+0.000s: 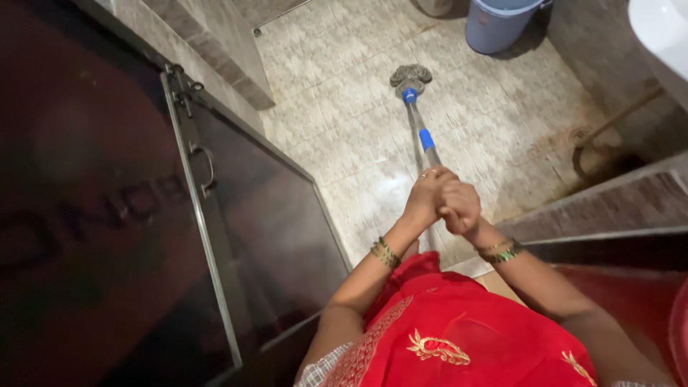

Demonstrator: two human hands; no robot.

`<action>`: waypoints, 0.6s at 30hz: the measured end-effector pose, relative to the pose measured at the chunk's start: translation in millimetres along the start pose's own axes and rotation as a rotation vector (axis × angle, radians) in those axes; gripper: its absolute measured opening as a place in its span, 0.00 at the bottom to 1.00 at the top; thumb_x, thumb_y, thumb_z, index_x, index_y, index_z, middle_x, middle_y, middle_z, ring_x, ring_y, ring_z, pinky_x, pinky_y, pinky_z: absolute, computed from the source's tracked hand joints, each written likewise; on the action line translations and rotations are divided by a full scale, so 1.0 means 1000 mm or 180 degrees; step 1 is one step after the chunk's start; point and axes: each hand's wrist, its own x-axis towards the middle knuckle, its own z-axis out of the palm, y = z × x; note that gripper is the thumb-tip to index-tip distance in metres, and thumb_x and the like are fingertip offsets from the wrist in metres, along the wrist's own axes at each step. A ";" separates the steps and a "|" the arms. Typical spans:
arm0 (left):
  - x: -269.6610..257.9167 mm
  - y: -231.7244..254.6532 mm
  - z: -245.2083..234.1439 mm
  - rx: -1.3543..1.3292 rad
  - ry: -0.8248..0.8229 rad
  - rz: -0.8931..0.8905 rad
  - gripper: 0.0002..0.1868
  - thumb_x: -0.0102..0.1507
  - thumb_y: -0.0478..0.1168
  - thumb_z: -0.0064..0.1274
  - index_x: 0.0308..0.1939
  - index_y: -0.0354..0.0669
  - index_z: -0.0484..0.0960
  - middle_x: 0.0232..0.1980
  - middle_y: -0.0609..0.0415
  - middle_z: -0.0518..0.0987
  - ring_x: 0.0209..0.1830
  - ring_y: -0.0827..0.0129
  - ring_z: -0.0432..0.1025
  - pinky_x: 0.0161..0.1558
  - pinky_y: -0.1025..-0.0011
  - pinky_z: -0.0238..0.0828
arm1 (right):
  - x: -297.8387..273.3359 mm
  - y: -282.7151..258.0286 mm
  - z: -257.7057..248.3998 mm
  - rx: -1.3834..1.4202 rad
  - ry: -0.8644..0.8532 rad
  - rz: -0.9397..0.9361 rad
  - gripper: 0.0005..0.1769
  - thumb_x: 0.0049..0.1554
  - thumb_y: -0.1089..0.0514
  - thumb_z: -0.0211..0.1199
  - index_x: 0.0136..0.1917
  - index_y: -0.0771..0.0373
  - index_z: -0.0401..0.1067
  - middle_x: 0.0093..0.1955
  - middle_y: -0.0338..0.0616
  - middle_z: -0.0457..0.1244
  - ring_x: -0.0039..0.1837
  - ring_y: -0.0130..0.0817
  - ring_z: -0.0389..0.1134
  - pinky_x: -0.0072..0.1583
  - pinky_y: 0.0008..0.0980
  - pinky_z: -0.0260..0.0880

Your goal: The person mops a tiled bathroom floor using a blue-handled string mop. They move the mop back and forth across the floor surface, covering the area near a glass shower door and a white bucket.

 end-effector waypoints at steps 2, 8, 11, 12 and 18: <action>0.023 -0.032 0.008 -0.0379 0.0139 -0.0303 0.20 0.53 0.35 0.57 0.50 0.40 0.80 0.56 0.48 0.76 0.55 0.51 0.75 0.55 0.63 0.73 | 0.000 0.045 0.006 -0.0081 -0.0135 0.0110 0.21 0.61 0.58 0.54 0.28 0.63 0.62 0.28 0.44 0.58 0.32 0.43 0.61 0.41 0.38 0.62; 0.100 -0.144 0.039 -0.0788 0.0290 -0.0061 0.16 0.59 0.36 0.55 0.51 0.40 0.78 0.54 0.49 0.76 0.54 0.55 0.75 0.56 0.67 0.73 | -0.008 0.160 0.012 -0.0256 -0.0396 0.0626 0.17 0.58 0.61 0.56 0.28 0.63 0.63 0.31 0.47 0.60 0.36 0.46 0.62 0.44 0.41 0.62; 0.124 -0.184 0.057 -0.0744 0.0213 0.0258 0.11 0.59 0.36 0.56 0.45 0.41 0.79 0.52 0.49 0.76 0.52 0.56 0.75 0.55 0.68 0.73 | -0.026 0.197 0.012 -0.0358 -0.0293 0.0924 0.17 0.60 0.63 0.58 0.29 0.64 0.65 0.31 0.47 0.61 0.38 0.46 0.63 0.46 0.40 0.63; 0.129 -0.194 0.064 -0.0731 0.0169 0.0316 0.12 0.57 0.36 0.57 0.44 0.41 0.79 0.52 0.48 0.75 0.51 0.56 0.75 0.53 0.68 0.73 | -0.033 0.205 0.011 -0.0390 -0.0245 0.1028 0.17 0.61 0.63 0.58 0.29 0.64 0.65 0.32 0.46 0.62 0.38 0.46 0.63 0.46 0.40 0.63; 0.111 -0.202 0.119 -0.2429 -0.0329 -0.0270 0.05 0.65 0.39 0.51 0.45 0.47 0.76 0.48 0.51 0.75 0.50 0.62 0.72 0.63 0.63 0.64 | -0.067 0.166 -0.003 -0.0296 0.0163 0.1377 0.22 0.63 0.61 0.51 0.27 0.64 0.62 0.29 0.44 0.59 0.36 0.39 0.62 0.44 0.36 0.61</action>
